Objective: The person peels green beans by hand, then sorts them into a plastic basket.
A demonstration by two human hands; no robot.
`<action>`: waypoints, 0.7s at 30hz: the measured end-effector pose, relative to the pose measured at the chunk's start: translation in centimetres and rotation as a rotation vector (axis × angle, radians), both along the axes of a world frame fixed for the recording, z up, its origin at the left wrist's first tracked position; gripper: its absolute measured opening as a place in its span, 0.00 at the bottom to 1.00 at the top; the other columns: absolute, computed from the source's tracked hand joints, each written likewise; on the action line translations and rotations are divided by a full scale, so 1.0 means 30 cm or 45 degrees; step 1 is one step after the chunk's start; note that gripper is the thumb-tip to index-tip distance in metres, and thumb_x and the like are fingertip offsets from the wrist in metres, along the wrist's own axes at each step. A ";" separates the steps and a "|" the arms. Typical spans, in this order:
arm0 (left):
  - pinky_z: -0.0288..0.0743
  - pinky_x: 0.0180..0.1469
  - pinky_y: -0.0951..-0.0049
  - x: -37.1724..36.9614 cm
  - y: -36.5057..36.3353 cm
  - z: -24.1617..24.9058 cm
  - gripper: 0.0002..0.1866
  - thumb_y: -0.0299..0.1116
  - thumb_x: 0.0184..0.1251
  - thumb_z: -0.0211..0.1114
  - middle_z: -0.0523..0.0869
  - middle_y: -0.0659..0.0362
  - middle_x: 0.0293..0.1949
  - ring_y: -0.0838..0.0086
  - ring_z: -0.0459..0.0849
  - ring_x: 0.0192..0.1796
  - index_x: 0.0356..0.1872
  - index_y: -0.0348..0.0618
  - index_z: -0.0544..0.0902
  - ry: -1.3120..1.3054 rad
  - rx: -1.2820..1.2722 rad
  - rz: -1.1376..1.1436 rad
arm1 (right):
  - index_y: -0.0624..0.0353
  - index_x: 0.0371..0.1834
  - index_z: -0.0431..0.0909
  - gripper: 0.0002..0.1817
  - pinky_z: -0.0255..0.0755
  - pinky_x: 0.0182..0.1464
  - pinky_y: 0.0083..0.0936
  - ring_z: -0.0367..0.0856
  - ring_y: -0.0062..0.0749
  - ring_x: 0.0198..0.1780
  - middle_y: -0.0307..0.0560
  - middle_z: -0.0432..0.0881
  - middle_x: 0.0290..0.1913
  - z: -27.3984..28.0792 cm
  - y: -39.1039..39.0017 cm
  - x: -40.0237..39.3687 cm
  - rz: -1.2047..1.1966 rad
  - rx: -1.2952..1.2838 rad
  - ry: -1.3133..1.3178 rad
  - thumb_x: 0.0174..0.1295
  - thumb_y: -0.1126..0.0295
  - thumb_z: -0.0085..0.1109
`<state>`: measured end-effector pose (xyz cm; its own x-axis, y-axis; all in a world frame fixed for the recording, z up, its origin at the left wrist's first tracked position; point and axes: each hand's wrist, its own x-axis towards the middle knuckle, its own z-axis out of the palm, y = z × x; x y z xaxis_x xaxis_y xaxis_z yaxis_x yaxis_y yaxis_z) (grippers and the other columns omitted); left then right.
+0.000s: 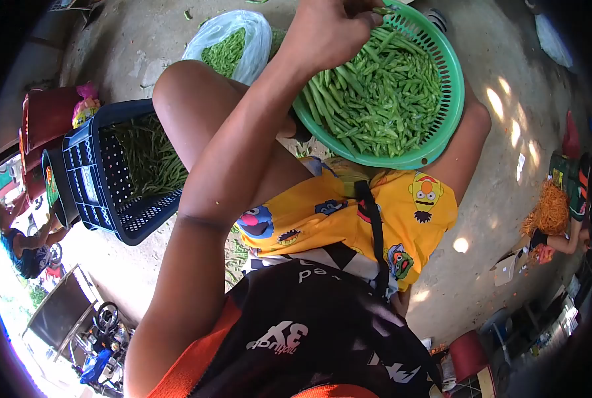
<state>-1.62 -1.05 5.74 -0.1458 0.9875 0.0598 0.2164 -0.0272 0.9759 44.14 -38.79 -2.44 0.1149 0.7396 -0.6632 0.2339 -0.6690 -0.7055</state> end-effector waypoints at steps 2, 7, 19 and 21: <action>0.78 0.46 0.72 -0.001 -0.002 -0.008 0.07 0.23 0.70 0.65 0.88 0.56 0.35 0.76 0.83 0.39 0.44 0.30 0.84 -0.005 0.000 0.002 | 0.62 0.81 0.56 0.40 0.74 0.67 0.39 0.81 0.49 0.64 0.58 0.73 0.71 0.147 0.076 -0.162 -0.021 0.273 -0.051 0.67 0.73 0.65; 0.78 0.45 0.73 -0.014 0.006 -0.040 0.06 0.22 0.70 0.65 0.89 0.57 0.35 0.77 0.83 0.39 0.43 0.30 0.84 -0.005 0.096 -0.001 | 0.62 0.68 0.76 0.27 0.67 0.72 0.41 0.77 0.51 0.68 0.62 0.80 0.62 0.281 0.557 -0.476 1.116 1.006 0.072 0.64 0.77 0.66; 0.75 0.41 0.76 -0.076 0.034 -0.087 0.04 0.19 0.68 0.65 0.87 0.62 0.33 0.80 0.81 0.36 0.41 0.32 0.84 -0.357 0.154 -0.011 | 0.59 0.62 0.81 0.23 0.66 0.73 0.43 0.73 0.45 0.71 0.47 0.80 0.67 0.316 0.638 -0.747 2.144 0.701 0.452 0.63 0.67 0.65; 0.75 0.41 0.76 -0.066 0.030 -0.079 0.03 0.19 0.67 0.65 0.86 0.62 0.33 0.80 0.81 0.36 0.40 0.32 0.84 -0.308 0.150 -0.021 | 0.60 0.60 0.81 0.20 0.63 0.76 0.46 0.71 0.46 0.74 0.51 0.78 0.68 0.273 0.603 -0.828 2.097 0.823 0.712 0.65 0.69 0.63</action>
